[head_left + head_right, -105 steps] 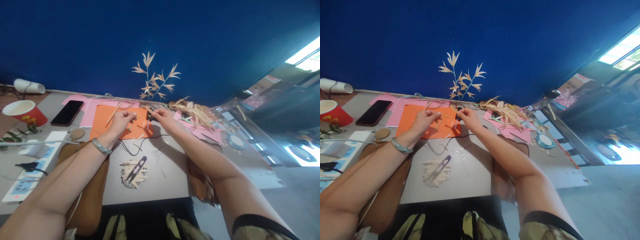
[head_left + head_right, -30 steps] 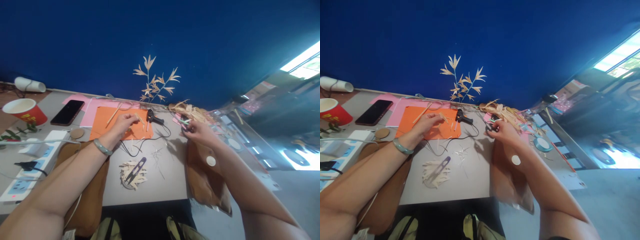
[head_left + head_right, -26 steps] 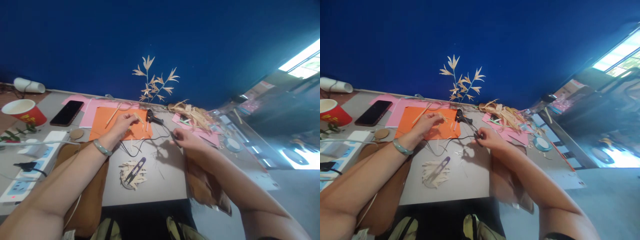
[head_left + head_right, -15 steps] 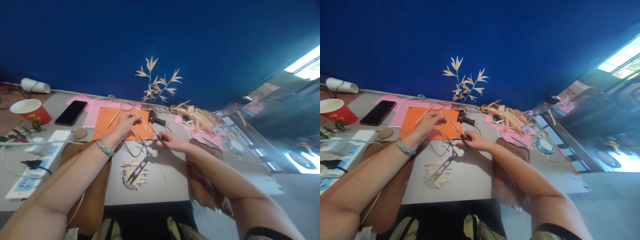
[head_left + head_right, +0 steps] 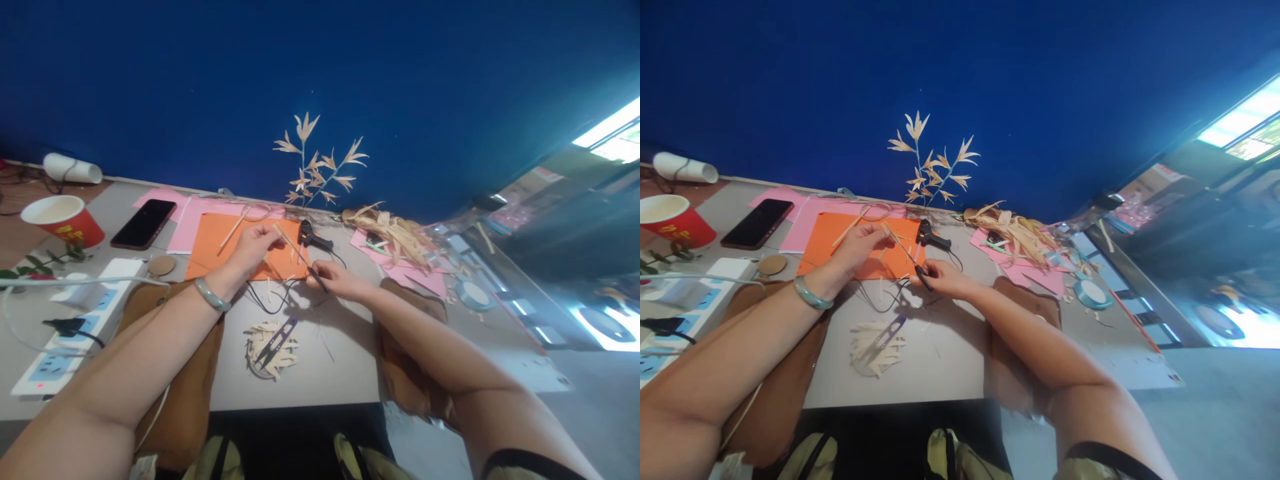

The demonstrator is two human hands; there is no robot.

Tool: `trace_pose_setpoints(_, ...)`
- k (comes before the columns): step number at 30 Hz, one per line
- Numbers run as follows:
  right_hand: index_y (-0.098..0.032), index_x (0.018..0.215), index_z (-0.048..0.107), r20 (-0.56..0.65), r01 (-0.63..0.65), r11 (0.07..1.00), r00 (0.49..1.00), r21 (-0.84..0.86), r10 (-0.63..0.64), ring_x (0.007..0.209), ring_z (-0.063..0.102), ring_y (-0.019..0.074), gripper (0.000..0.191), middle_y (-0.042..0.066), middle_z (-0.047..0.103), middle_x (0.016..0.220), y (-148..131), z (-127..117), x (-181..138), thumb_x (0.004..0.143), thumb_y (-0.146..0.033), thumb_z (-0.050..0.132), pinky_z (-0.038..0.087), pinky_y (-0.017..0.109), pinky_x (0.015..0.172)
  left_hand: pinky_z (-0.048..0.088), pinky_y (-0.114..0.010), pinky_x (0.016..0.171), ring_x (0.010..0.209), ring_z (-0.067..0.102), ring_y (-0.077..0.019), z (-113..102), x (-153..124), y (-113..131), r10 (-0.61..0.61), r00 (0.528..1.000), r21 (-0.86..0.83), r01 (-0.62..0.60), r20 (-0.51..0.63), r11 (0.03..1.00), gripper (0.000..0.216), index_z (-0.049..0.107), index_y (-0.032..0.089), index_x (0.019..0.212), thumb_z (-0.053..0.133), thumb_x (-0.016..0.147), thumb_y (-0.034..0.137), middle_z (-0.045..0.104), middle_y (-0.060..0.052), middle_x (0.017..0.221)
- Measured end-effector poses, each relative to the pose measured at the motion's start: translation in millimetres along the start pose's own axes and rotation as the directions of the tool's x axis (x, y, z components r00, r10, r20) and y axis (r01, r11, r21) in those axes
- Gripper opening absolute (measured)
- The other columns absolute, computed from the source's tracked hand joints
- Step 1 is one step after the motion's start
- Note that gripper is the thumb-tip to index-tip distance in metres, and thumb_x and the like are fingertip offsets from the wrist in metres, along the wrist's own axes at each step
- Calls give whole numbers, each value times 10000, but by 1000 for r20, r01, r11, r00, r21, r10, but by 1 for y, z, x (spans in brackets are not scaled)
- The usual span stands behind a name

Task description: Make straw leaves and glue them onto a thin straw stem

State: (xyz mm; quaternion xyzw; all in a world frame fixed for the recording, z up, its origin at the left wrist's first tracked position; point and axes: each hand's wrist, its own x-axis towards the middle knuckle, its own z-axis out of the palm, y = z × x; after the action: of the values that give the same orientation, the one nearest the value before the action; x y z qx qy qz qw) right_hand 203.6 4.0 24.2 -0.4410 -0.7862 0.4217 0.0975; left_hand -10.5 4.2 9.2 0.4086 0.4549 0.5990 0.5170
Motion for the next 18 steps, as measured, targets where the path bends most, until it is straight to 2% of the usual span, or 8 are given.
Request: trace_pose_setpoints(18,-206,650,386,7,-37,981,999,191,36,572,350,84,565,-64,414,593,2,6,3,607,-685,682,253,233,543,464,-288,697,605,636,-140,1,-1,2,-49,999,3,49,-19,999,129,644,151,605,656,642,275,687,-42,612)
